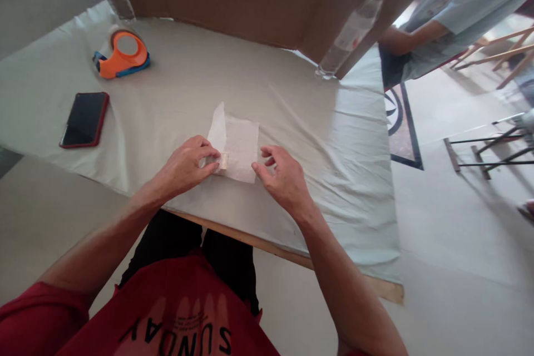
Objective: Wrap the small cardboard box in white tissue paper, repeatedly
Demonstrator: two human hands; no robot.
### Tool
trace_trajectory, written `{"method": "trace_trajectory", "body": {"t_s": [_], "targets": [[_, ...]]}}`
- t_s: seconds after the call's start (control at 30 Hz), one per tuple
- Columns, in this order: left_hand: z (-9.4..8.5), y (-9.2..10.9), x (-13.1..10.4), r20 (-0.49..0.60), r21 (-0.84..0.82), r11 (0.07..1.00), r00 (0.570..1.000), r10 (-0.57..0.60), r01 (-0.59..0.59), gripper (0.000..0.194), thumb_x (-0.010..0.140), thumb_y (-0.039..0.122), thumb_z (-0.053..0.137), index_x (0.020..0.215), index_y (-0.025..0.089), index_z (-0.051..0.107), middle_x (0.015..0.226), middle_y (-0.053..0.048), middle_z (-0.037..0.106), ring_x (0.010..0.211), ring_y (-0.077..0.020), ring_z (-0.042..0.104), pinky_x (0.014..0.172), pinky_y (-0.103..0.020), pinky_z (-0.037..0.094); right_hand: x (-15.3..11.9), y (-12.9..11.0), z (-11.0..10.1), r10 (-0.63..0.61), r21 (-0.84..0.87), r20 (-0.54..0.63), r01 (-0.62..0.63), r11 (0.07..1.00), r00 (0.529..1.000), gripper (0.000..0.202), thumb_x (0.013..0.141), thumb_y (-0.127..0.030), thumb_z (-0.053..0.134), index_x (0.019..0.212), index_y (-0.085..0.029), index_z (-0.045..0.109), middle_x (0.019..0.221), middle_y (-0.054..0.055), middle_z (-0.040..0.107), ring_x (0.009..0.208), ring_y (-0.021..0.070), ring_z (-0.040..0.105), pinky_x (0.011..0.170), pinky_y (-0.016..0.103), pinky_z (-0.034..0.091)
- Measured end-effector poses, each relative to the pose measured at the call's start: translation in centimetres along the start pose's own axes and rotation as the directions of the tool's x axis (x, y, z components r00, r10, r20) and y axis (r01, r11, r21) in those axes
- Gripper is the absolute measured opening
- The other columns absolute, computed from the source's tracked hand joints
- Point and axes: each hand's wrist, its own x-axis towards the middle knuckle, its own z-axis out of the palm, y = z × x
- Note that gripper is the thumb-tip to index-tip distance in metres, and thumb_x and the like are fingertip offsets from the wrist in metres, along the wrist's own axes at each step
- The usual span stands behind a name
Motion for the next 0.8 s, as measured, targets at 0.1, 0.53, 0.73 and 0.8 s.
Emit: {"method": "trace_trajectory", "body": {"t_s": [0.1, 0.53, 0.73, 0.8], "targets": [[0.8, -0.5, -0.2, -0.066, 0.052, 0.994, 0.993, 0.095, -0.092, 0.016, 0.088, 0.02, 0.06, 0.097, 0.016, 0.073, 0.108, -0.012, 0.066, 0.105, -0.0255, 0.059, 0.09, -0.038, 0.052, -0.7, 1.8, 0.4, 0.231, 0.06, 0.091, -0.237, 0.97, 0.969, 0.05, 0.083, -0.049, 0.067, 0.12, -0.016, 0.063, 0.099, 0.01, 0.074, 0.072, 0.0212, 0.067, 0.072, 0.041, 0.056], [1.1, -1.3, -0.3, -0.055, 0.154, 0.961, 0.969, 0.24, -0.229, 0.02, 0.094, 0.023, 0.055, 0.102, 0.019, 0.074, 0.106, -0.01, 0.065, 0.097, -0.0235, 0.056, 0.087, -0.036, 0.049, 2.0, -1.0, 4.5, 0.401, 0.46, 0.167, -0.431, 0.776, 0.901, 0.085, 0.075, -0.043, 0.073, 0.148, -0.015, 0.039, 0.085, 0.005, 0.071, 0.063, 0.0193, 0.062, 0.047, 0.03, 0.047], [0.1, -1.2, 0.6, 0.055, 0.162, 0.958, 0.971, 0.232, -0.238, 0.019, 0.093, 0.026, 0.06, 0.099, 0.02, 0.077, 0.104, -0.01, 0.065, 0.095, -0.0229, 0.056, 0.084, -0.035, 0.049, 1.7, -2.9, 5.6, 0.311, 0.492, 0.026, -0.283, 0.823, 0.95, 0.08, 0.08, -0.039, 0.067, 0.15, -0.017, 0.036, 0.072, -0.003, 0.062, 0.057, 0.0165, 0.056, 0.051, 0.031, 0.048], [-0.1, -1.1, 0.8, 0.082, 0.126, 0.968, 0.975, 0.206, -0.215, 0.019, 0.093, 0.026, 0.06, 0.097, 0.02, 0.077, 0.104, -0.01, 0.064, 0.095, -0.0228, 0.057, 0.08, -0.033, 0.05, 1.8, -3.7, 5.8, 0.302, 0.476, 0.017, -0.273, 0.836, 0.953, 0.078, 0.082, -0.04, 0.065, 0.151, -0.019, 0.036, 0.072, -0.003, 0.06, 0.056, 0.0155, 0.053, 0.048, 0.03, 0.046]]}}
